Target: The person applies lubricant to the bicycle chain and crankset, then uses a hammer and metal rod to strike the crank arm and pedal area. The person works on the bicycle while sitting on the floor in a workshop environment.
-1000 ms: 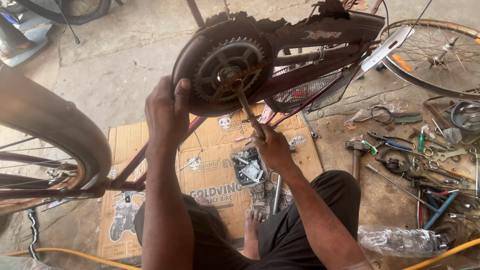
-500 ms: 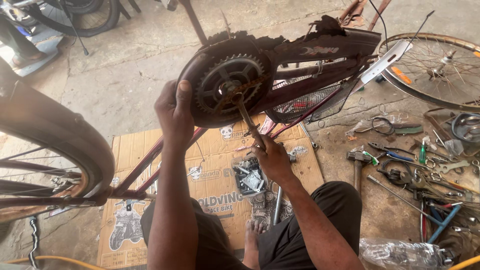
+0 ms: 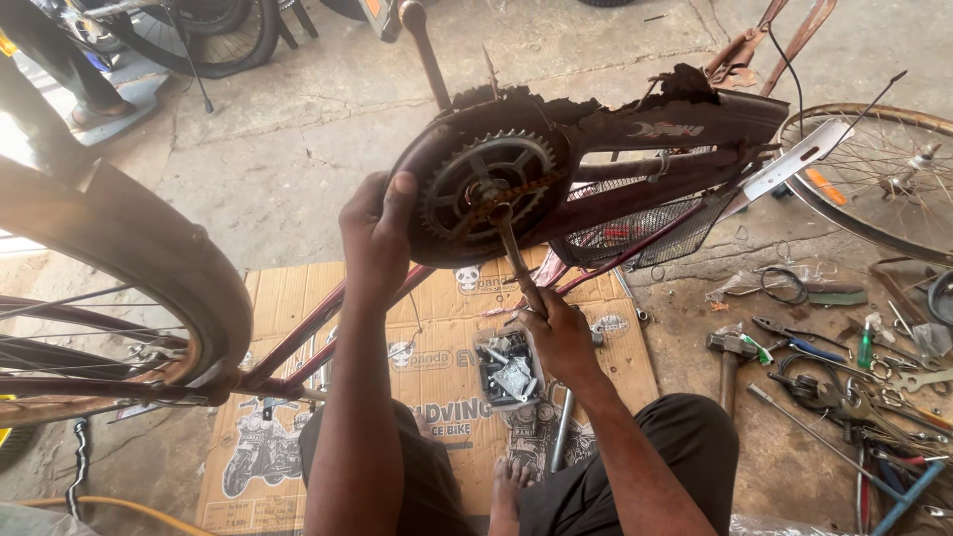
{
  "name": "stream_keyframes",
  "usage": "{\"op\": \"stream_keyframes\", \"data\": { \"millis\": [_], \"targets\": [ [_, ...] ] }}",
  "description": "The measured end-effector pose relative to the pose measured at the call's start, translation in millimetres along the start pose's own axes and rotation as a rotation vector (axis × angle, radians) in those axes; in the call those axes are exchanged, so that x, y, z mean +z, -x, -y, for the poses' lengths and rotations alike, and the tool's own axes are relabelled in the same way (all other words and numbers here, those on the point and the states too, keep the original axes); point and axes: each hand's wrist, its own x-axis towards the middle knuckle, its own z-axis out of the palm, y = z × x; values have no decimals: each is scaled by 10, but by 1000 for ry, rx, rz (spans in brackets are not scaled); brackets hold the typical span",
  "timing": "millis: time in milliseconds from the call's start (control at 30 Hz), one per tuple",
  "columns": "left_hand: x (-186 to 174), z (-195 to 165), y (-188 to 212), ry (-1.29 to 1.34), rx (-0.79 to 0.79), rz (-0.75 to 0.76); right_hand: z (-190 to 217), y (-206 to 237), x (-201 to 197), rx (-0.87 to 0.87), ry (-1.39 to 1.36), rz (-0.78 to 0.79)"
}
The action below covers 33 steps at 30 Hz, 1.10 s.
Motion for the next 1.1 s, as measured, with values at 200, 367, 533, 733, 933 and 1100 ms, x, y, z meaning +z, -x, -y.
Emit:
{"op": "stream_keyframes", "data": {
  "millis": [200, 367, 533, 733, 933, 1100],
  "targets": [
    [-61, 54, -13, 43, 9, 71, -21, 9, 3, 78, 30, 34],
    [-35, 60, -7, 16, 26, 46, 47, 1, -9, 45, 45, 35],
    [-66, 25, -5, -27, -16, 60, 78, 33, -36, 109, 45, 25],
    [-135, -62, 0, -111, 12, 44, 27, 17, -15, -67, 11, -17],
    [-141, -200, 22, -188, -78, 81, 2, 20, -11, 2, 10, -4],
    [-103, -238, 32, -356, 23, 94, 13, 21, -2, -87, -53, -50]
  ]
}}
